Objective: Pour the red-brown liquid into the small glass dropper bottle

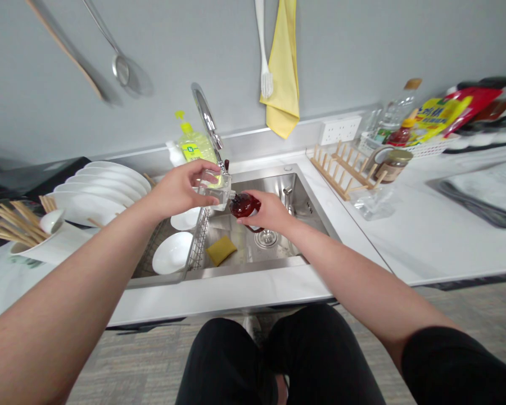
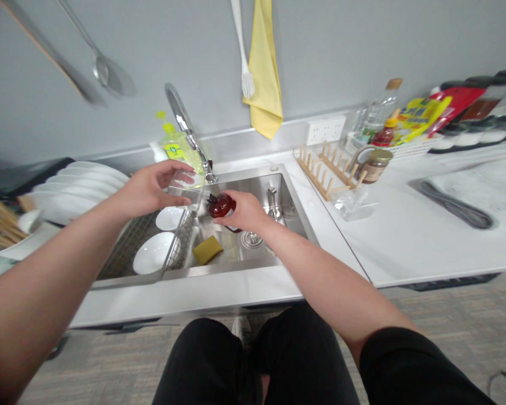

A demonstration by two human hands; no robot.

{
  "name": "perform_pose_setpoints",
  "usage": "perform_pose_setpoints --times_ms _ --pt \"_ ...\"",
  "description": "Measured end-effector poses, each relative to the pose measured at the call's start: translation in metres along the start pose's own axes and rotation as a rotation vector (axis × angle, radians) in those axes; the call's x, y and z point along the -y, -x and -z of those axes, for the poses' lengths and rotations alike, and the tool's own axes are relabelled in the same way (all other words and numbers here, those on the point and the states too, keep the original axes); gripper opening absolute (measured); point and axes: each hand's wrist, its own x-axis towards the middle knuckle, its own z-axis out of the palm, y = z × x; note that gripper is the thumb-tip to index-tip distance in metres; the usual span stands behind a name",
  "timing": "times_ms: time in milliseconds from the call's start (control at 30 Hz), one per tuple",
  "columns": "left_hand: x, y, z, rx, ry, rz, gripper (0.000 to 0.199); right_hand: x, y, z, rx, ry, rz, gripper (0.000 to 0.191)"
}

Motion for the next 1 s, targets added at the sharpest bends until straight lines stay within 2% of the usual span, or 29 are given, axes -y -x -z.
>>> perform_pose_setpoints --times_ms 633,1000 --pt "-0.007 -0.003 0.002 -0.003 -0.035 0.002 0.078 0.002 0.001 0.001 -0.002 -0.002 -0.005 0.066" --pt "-0.013 -0.005 0.007 0.035 -0.085 0.036 0.083 -0.002 0.001 -0.002 -0.016 -0.035 0.030 0.069"
